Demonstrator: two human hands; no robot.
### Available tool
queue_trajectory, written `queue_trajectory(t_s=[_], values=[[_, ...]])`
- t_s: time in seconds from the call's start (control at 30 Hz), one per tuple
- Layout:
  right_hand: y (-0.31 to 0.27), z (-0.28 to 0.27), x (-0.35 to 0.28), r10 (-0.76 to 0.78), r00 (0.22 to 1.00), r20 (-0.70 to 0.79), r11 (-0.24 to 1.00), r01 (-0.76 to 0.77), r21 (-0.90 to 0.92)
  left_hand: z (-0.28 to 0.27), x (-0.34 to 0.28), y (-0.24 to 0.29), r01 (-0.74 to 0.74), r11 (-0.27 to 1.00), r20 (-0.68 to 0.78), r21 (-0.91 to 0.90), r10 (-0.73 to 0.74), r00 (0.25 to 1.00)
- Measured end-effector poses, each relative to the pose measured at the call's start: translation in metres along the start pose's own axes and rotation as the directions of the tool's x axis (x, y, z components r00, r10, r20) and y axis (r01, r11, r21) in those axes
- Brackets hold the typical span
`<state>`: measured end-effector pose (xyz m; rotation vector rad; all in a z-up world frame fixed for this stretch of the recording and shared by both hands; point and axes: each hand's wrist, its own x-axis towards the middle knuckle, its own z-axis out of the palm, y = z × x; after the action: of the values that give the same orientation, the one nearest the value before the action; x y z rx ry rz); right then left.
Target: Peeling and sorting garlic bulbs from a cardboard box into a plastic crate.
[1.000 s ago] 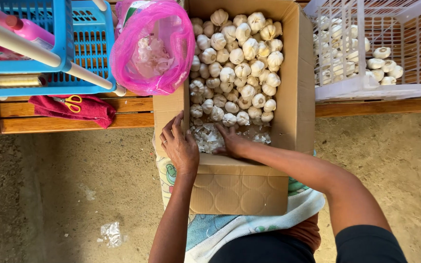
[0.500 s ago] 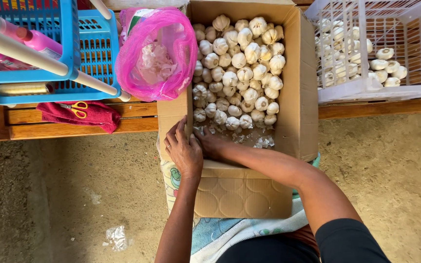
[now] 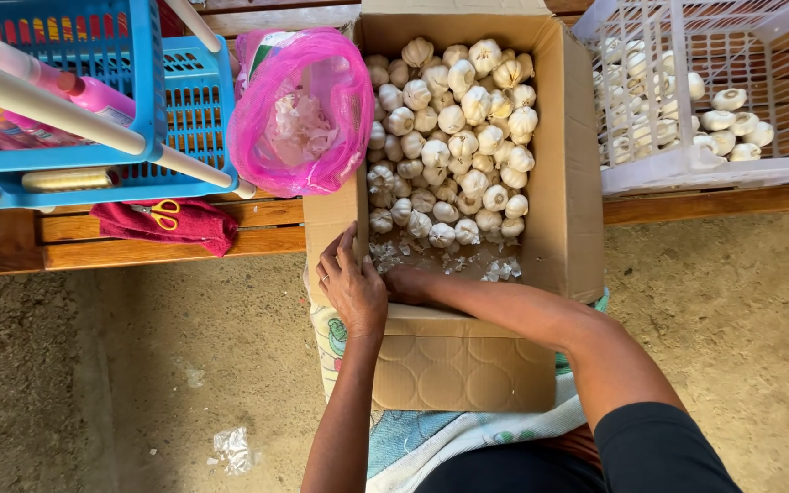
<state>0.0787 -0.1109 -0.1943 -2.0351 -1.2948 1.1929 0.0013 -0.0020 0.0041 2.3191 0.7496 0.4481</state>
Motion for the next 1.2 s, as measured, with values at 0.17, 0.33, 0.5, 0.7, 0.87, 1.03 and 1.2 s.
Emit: queue_trajectory(t_s=[0.17, 0.33, 0.5, 0.7, 0.87, 1.03, 1.2], values=[[-0.028, -0.021, -0.022, 0.09, 0.993, -0.071, 0.996, -0.09, -0.003, 0.0, 0.001, -0.002, 0.004, 1.0, -0.001, -0.003, -0.004, 1.0], [-0.031, -0.055, -0.044, 0.327, 0.943, -0.062, 0.927, -0.307, 0.215, -0.001, -0.002, -0.003, 0.008, 1.0, -0.009, 0.001, -0.008, 1.0], [0.036, -0.044, -0.04, 0.465, 0.874, -0.142, 0.667, -0.241, 0.705, -0.002, -0.002, -0.001, -0.012, 1.0, -0.019, 0.006, 0.012, 1.0], [0.032, -0.068, -0.056, 0.48, 0.876, -0.043, 0.31, -0.124, 0.942, 0.001, -0.001, -0.006, 0.007, 1.0, -0.045, 0.006, -0.006, 0.999], [-0.027, -0.144, -0.049, 0.332, 0.937, -0.105, 0.031, 0.1, 0.994, -0.005, -0.001, -0.004, -0.001, 1.0, -0.044, 0.009, 0.002, 0.999], [-0.103, -0.228, -0.014, 0.386, 0.903, -0.191, 0.043, 0.19, 0.981, -0.013, 0.0, 0.002, 0.007, 1.0, -0.03, -0.02, -0.007, 1.0], [-0.091, -0.265, 0.073, 0.349, 0.881, -0.321, -0.031, 0.353, 0.935, -0.013, 0.0, 0.003, 0.042, 0.999, -0.002, -0.022, -0.042, 0.999]])
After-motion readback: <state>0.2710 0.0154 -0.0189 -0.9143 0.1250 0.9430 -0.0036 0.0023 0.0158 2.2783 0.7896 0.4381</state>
